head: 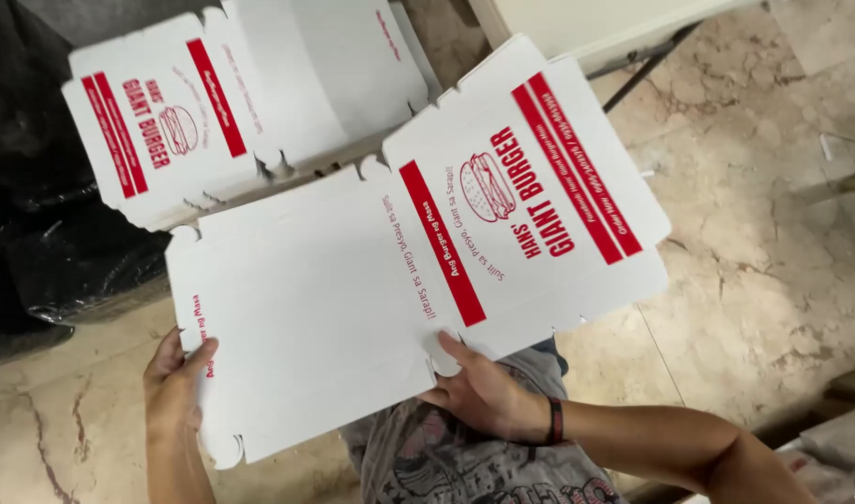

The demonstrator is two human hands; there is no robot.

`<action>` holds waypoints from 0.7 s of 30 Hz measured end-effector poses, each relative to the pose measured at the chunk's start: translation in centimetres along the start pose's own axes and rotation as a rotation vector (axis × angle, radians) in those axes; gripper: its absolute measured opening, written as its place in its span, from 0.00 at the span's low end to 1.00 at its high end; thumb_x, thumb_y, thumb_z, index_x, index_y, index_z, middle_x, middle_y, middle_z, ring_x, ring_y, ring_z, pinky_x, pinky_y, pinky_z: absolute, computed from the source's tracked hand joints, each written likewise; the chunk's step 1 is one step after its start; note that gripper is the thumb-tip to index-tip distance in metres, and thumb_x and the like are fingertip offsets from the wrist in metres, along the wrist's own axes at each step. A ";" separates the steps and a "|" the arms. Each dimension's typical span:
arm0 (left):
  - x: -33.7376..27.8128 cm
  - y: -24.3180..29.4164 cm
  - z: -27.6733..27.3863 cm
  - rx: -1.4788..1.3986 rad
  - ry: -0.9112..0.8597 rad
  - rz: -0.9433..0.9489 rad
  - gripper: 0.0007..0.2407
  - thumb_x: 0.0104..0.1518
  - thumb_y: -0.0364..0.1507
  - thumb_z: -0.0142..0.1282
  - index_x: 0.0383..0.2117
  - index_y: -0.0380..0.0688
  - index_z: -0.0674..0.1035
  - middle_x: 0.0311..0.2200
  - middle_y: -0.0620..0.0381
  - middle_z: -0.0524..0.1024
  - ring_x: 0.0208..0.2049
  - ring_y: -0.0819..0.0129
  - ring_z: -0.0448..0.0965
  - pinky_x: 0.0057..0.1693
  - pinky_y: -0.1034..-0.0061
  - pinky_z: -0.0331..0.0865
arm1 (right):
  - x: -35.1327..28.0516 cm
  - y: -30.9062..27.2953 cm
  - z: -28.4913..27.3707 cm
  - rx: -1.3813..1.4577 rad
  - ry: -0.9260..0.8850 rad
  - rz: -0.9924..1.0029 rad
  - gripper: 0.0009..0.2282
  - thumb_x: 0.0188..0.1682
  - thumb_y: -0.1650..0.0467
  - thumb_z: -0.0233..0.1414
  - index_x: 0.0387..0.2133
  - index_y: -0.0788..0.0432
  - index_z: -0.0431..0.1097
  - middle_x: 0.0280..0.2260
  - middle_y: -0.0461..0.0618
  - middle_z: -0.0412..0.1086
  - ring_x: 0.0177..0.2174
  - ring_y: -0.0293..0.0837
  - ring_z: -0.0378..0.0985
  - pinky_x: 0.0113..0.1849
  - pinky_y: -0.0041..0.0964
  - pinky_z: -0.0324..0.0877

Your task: Organizing and stacking flat cardboard burger boxes on a table.

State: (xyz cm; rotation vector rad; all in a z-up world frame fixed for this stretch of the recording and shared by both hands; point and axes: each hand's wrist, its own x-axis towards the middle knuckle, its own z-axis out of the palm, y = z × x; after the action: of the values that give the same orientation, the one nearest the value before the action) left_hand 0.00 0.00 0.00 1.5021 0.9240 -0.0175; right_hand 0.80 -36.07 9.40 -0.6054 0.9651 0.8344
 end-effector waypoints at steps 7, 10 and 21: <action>2.7 -2.5 -0.6 0.078 0.000 -0.115 0.17 0.59 0.20 0.56 0.56 0.42 0.77 0.47 0.51 0.79 0.46 0.63 0.78 0.57 0.71 0.72 | 3.0 0.7 -4.8 -0.020 -0.056 0.306 0.29 0.51 0.59 0.49 0.60 0.68 0.56 0.51 0.77 0.67 0.49 0.75 0.74 0.48 0.48 0.77; 3.0 -1.7 -0.9 0.180 -0.031 -0.094 0.23 0.57 0.21 0.58 0.62 0.42 0.72 0.53 0.50 0.77 0.51 0.61 0.76 0.59 0.70 0.69 | -1.5 -2.3 -4.7 -0.655 -0.560 0.442 0.25 0.55 0.53 0.42 0.55 0.57 0.70 0.55 0.60 0.71 0.54 0.57 0.75 0.59 0.56 0.66; 3.1 4.0 4.1 0.007 -0.019 -0.459 0.33 0.54 0.46 0.52 0.68 0.50 0.64 0.65 0.53 0.68 0.66 0.54 0.65 0.71 0.55 0.56 | 5.8 -22.9 -5.3 -0.992 0.387 -0.477 0.34 0.50 0.44 0.33 0.51 0.57 0.71 0.37 0.56 0.79 0.36 0.51 0.81 0.48 0.48 0.76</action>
State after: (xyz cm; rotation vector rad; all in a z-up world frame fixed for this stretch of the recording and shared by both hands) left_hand 6.33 -1.30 0.85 1.2665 1.2361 -0.3670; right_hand 19.15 -50.76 3.72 -1.8267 0.6427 0.7356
